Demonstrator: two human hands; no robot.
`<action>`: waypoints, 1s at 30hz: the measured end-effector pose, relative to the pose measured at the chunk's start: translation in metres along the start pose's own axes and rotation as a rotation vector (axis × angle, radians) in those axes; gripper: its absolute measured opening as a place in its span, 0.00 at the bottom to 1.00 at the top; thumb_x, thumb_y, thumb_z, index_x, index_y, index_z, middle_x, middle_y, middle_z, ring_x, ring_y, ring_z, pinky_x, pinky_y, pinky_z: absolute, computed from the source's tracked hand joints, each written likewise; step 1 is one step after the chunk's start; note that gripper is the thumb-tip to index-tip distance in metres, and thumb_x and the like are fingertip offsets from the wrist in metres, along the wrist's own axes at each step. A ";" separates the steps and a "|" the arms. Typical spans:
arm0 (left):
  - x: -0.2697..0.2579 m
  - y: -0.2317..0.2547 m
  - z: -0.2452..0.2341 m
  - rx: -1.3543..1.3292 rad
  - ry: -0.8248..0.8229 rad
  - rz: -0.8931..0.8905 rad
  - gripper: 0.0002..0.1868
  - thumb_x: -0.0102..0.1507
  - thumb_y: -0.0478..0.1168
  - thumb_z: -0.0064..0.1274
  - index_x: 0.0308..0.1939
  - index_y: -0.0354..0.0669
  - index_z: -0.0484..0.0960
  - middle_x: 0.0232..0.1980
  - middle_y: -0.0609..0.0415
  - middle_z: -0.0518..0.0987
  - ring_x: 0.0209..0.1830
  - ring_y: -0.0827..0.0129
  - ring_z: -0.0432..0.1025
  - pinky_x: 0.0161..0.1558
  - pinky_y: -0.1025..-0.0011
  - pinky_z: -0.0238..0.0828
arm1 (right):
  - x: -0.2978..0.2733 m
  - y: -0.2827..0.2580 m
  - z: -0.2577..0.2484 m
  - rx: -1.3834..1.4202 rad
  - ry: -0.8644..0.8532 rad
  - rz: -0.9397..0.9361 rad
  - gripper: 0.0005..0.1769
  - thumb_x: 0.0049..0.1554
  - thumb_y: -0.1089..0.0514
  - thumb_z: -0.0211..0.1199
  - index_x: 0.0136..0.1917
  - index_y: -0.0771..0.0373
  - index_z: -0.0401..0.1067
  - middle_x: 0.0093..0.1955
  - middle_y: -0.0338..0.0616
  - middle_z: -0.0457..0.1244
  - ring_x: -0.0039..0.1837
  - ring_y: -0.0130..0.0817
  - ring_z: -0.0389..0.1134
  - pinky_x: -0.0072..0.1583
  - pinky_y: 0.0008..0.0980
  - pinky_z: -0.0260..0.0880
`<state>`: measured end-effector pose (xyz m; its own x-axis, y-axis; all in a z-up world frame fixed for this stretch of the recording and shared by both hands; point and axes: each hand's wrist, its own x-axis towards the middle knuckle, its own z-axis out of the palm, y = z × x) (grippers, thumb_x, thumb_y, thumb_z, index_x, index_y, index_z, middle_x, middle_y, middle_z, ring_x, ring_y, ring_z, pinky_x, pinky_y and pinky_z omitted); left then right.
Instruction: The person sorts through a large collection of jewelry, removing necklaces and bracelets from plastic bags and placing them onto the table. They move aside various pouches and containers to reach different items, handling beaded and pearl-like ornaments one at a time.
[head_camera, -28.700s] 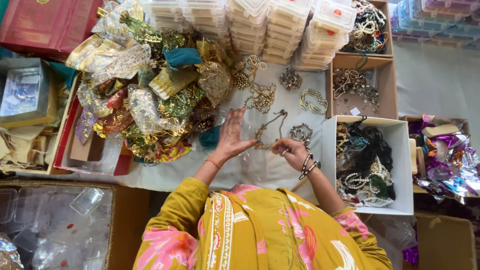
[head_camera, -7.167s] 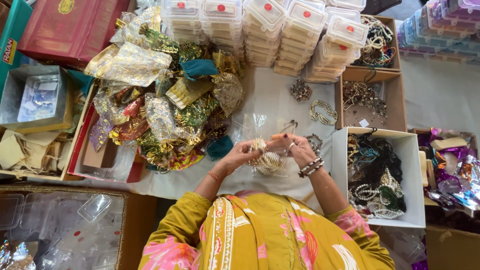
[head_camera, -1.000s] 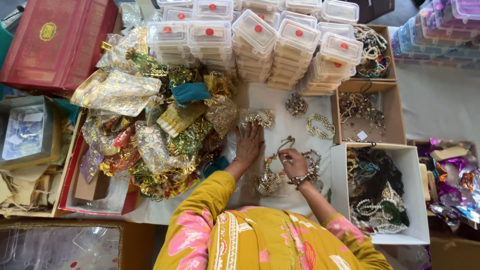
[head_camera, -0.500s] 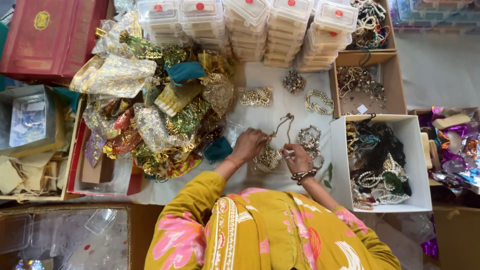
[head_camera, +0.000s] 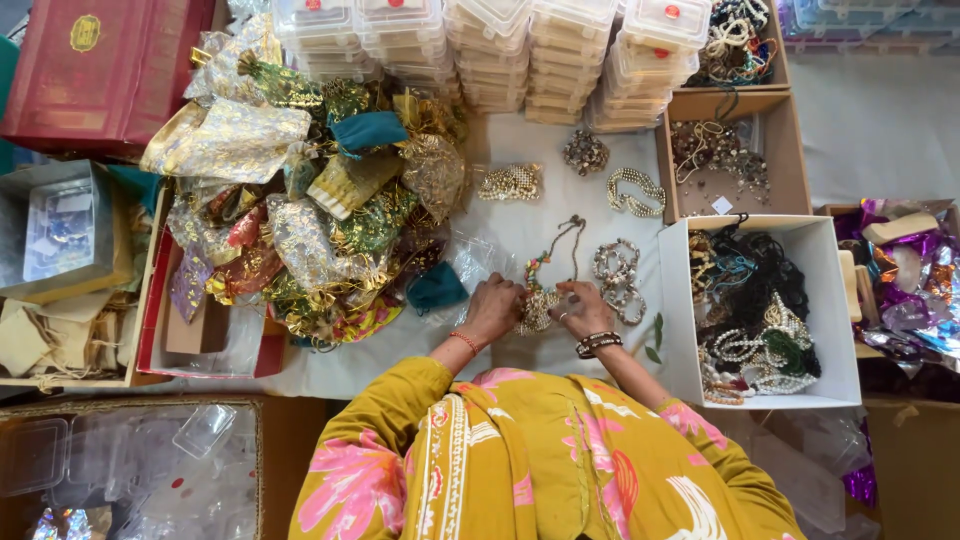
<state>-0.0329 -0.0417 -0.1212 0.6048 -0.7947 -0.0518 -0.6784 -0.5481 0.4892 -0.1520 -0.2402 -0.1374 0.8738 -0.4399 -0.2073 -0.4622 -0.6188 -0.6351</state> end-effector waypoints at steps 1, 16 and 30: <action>-0.001 0.000 0.000 0.000 0.002 0.001 0.19 0.55 0.39 0.60 0.51 0.51 0.83 0.47 0.56 0.83 0.57 0.59 0.70 0.56 0.57 0.66 | -0.002 -0.001 -0.004 -0.001 0.002 -0.001 0.32 0.43 0.53 0.78 0.61 0.51 0.76 0.61 0.38 0.68 0.56 0.32 0.72 0.56 0.34 0.73; -0.010 -0.005 -0.007 -0.538 0.055 0.087 0.15 0.57 0.35 0.61 0.48 0.48 0.79 0.39 0.49 0.84 0.40 0.52 0.80 0.41 0.59 0.75 | -0.004 -0.020 -0.034 -0.081 -0.364 -0.029 0.30 0.48 0.43 0.73 0.65 0.42 0.75 0.63 0.37 0.70 0.54 0.40 0.73 0.59 0.37 0.73; -0.036 -0.002 -0.023 -0.057 0.054 0.341 0.38 0.47 0.44 0.66 0.62 0.46 0.72 0.65 0.47 0.71 0.73 0.50 0.59 0.64 0.49 0.55 | -0.025 -0.050 -0.054 -0.347 -0.158 -0.577 0.35 0.42 0.47 0.78 0.61 0.52 0.71 0.70 0.43 0.59 0.74 0.49 0.56 0.63 0.48 0.66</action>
<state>-0.0435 -0.0060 -0.1005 0.3695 -0.9139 0.1684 -0.8220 -0.2368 0.5180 -0.1587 -0.2335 -0.0604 0.9939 0.1058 -0.0304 0.0843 -0.9097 -0.4066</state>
